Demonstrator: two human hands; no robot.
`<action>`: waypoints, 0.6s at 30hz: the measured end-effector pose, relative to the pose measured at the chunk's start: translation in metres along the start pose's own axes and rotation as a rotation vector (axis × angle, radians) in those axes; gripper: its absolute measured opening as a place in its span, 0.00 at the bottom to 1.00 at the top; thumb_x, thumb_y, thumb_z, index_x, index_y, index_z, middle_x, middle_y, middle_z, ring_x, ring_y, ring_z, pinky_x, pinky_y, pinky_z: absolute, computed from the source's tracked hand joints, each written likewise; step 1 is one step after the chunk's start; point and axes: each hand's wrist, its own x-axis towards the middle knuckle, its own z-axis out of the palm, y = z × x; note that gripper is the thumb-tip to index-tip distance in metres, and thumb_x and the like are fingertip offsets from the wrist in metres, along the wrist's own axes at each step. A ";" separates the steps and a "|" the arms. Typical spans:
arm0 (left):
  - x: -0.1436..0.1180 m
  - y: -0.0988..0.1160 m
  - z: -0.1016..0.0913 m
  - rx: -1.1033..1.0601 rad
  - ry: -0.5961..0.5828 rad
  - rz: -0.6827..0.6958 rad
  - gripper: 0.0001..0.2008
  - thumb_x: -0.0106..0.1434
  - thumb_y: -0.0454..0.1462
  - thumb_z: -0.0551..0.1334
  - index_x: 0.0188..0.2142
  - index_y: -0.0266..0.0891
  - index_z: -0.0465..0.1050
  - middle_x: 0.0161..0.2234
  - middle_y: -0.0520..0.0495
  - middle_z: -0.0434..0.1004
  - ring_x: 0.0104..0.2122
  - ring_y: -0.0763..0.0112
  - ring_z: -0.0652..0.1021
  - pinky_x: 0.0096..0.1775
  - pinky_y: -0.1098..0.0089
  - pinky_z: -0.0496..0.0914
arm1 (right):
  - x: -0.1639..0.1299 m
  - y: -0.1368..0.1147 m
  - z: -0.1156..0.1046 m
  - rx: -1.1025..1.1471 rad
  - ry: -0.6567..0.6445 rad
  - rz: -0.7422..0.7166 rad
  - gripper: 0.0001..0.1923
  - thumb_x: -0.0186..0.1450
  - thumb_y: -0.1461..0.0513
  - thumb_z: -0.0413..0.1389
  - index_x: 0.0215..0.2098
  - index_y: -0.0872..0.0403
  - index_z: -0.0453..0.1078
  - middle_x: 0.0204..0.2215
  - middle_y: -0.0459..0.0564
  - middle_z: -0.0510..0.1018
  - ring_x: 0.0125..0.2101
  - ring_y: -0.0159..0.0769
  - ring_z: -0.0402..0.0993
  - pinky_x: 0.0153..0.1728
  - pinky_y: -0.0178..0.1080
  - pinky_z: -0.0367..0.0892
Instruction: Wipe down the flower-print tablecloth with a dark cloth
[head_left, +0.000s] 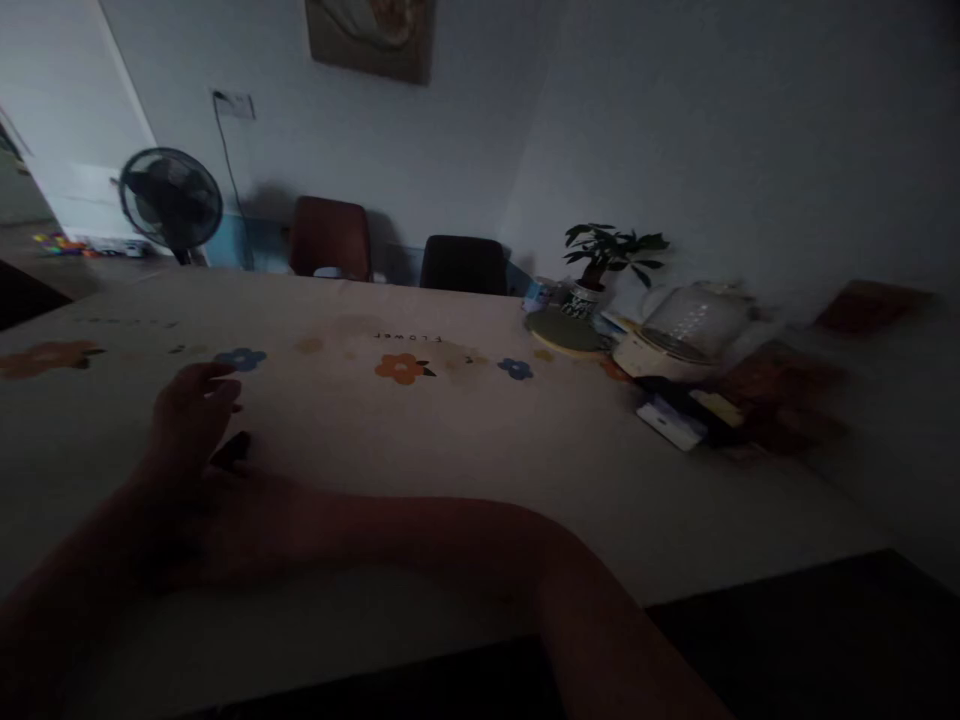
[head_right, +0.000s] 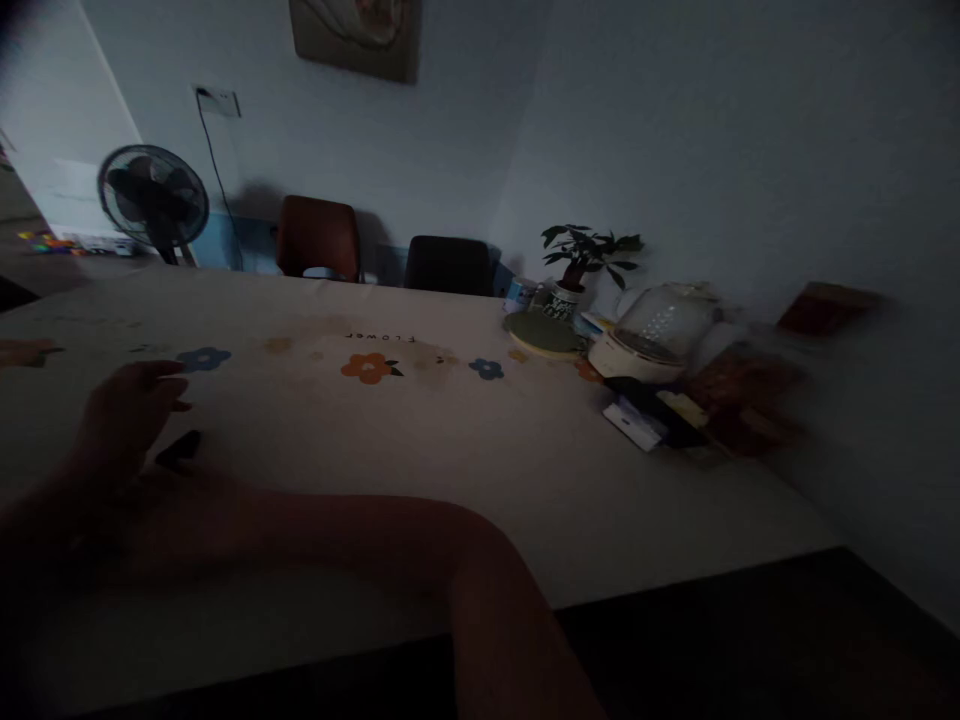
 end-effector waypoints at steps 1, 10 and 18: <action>0.000 0.000 0.002 0.012 0.004 -0.013 0.22 0.60 0.37 0.57 0.54 0.35 0.72 0.41 0.43 0.78 0.29 0.71 0.77 0.31 0.75 0.66 | -0.011 -0.004 -0.005 -0.035 0.000 0.016 0.23 0.72 0.50 0.50 0.59 0.54 0.64 0.60 0.51 0.67 0.61 0.44 0.57 0.62 0.46 0.55; 0.003 -0.007 0.012 0.002 -0.033 -0.053 0.23 0.60 0.34 0.58 0.55 0.33 0.70 0.40 0.42 0.78 0.26 0.74 0.74 0.30 0.75 0.66 | -0.191 -0.028 -0.052 -0.104 0.051 0.292 0.24 0.70 0.54 0.52 0.58 0.61 0.65 0.61 0.64 0.65 0.65 0.46 0.53 0.65 0.50 0.53; -0.008 0.002 0.011 0.084 -0.090 -0.082 0.23 0.61 0.33 0.59 0.56 0.35 0.70 0.35 0.47 0.75 0.25 0.76 0.72 0.29 0.76 0.63 | -0.402 -0.038 -0.070 -0.238 0.105 0.965 0.24 0.69 0.57 0.47 0.62 0.50 0.63 0.65 0.59 0.61 0.65 0.50 0.56 0.60 0.59 0.61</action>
